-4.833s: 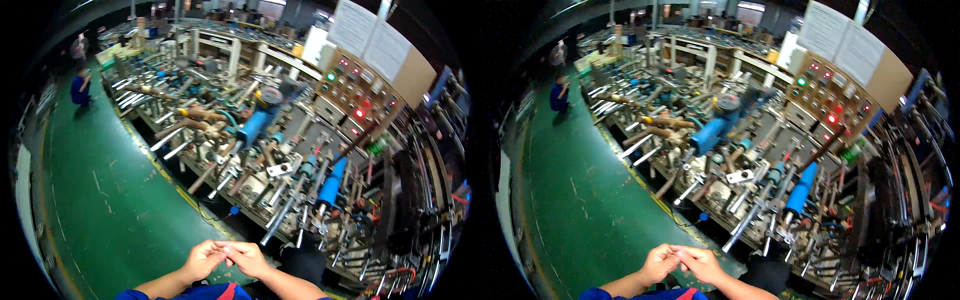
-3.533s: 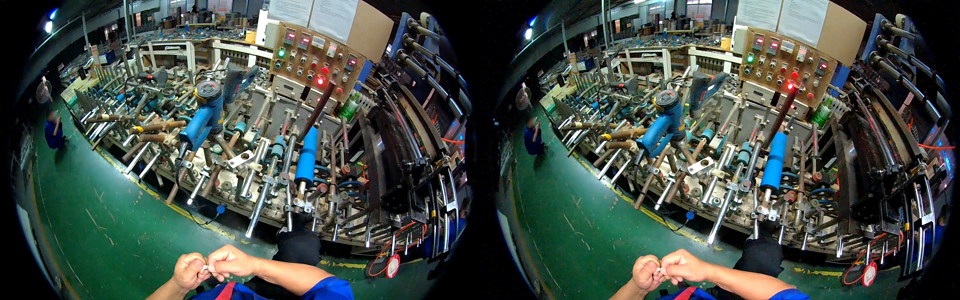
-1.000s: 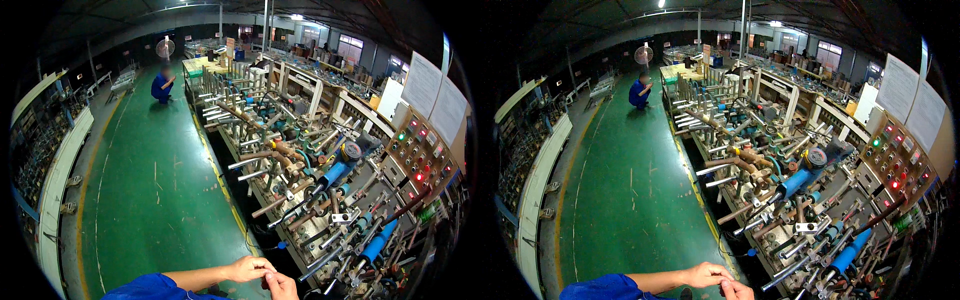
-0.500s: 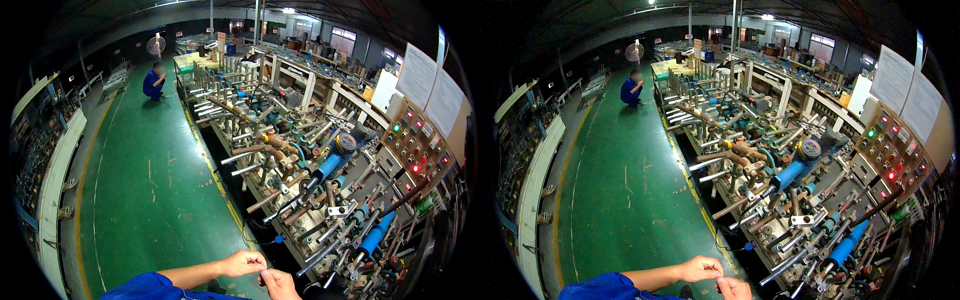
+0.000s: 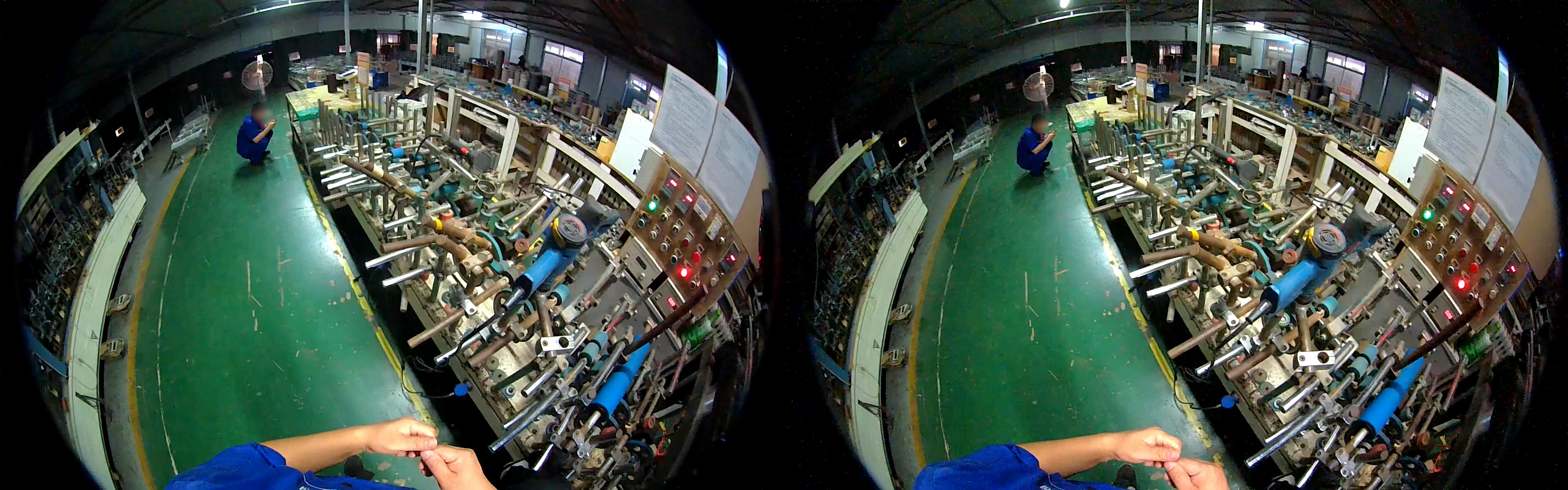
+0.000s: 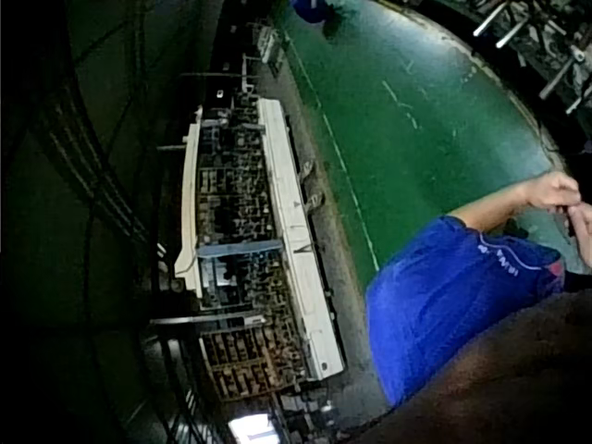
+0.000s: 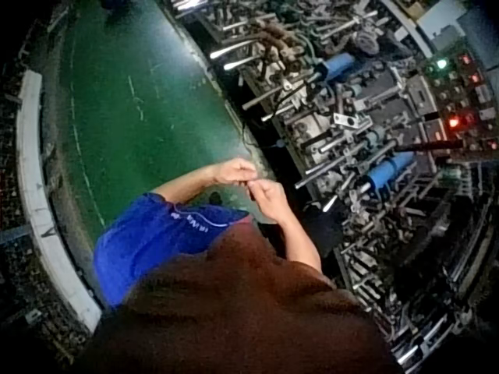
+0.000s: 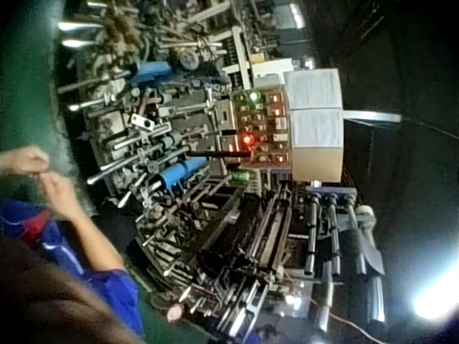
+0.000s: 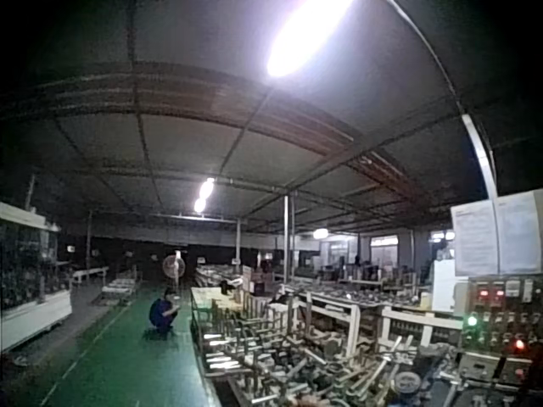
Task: The person repeatedly picks up small metal rods and white plastic sleeves, inserts the sleeves onto the rods, and places the assembled units into a fixture on the machine. The process is repeated multiple times in a consistent sequence.
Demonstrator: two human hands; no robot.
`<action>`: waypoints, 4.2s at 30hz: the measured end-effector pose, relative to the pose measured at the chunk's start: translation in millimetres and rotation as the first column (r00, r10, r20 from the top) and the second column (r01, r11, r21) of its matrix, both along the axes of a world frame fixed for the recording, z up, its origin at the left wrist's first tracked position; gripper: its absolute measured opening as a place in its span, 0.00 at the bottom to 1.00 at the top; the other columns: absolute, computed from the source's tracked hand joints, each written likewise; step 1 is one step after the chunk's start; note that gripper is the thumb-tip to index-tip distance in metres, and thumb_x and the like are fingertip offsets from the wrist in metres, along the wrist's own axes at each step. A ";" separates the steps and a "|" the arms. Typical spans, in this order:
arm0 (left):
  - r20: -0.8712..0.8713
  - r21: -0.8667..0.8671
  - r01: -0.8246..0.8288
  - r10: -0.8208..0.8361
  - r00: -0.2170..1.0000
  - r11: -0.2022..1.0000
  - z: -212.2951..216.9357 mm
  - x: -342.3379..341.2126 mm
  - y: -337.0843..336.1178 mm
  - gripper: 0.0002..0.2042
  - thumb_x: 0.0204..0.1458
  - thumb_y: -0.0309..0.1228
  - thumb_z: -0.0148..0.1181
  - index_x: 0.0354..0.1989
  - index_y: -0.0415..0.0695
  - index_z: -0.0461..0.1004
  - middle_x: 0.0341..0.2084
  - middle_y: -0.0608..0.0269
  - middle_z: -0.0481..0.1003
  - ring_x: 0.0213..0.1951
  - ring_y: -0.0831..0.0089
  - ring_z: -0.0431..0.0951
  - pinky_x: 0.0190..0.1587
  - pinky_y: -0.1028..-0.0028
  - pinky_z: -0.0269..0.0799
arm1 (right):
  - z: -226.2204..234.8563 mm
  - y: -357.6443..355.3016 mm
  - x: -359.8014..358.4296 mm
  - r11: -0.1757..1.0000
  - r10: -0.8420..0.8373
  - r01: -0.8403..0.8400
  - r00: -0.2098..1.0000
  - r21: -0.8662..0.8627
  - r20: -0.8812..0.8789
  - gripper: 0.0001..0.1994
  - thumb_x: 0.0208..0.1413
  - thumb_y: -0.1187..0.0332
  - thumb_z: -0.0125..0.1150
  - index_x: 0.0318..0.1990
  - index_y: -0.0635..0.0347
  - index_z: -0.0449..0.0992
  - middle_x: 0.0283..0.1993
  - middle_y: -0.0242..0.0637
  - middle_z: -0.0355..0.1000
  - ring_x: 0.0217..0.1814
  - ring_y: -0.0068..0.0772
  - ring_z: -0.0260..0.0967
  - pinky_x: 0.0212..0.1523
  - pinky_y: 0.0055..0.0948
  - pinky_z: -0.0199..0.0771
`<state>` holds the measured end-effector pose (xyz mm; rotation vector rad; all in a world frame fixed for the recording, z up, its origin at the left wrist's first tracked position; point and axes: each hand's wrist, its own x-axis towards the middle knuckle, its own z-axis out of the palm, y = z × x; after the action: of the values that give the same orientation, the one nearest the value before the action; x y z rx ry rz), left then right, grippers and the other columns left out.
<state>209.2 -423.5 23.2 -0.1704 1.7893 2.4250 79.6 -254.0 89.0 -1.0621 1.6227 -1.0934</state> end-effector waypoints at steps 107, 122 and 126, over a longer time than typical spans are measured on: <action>0.255 0.580 -0.446 0.369 0.894 0.682 -11.5 -16.6 41.9 0.14 0.69 0.41 0.53 0.36 0.44 0.73 0.23 0.70 0.68 0.21 0.81 0.60 0.24 0.79 0.56 | -0.6 16.1 -12.2 0.988 0.123 -0.084 0.937 -0.130 0.328 0.11 0.65 0.69 0.61 0.33 0.69 0.82 0.37 0.40 0.80 0.40 0.30 0.76 0.45 0.30 0.74; 0.252 0.533 -0.493 0.427 0.868 0.688 -15.9 -0.6 33.2 0.10 0.68 0.36 0.55 0.43 0.41 0.74 0.26 0.68 0.70 0.22 0.81 0.65 0.23 0.80 0.60 | -22.3 9.7 -5.2 0.991 -0.063 0.122 0.785 0.055 -0.617 0.14 0.62 0.56 0.62 0.33 0.55 0.84 0.32 0.46 0.79 0.37 0.52 0.79 0.37 0.44 0.77; 0.225 0.404 -0.503 0.449 0.864 0.764 -14.1 -1.2 34.6 0.08 0.68 0.32 0.56 0.47 0.41 0.74 0.27 0.67 0.71 0.23 0.80 0.67 0.23 0.81 0.61 | -24.9 5.7 -5.9 0.993 -0.067 0.114 0.783 0.037 -0.618 0.21 0.65 0.51 0.59 0.29 0.59 0.81 0.26 0.44 0.77 0.29 0.49 0.77 0.31 0.44 0.75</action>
<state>208.0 -388.9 9.1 -0.7882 1.1794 3.0236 73.7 -248.3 64.1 -1.3993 2.2301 -0.7666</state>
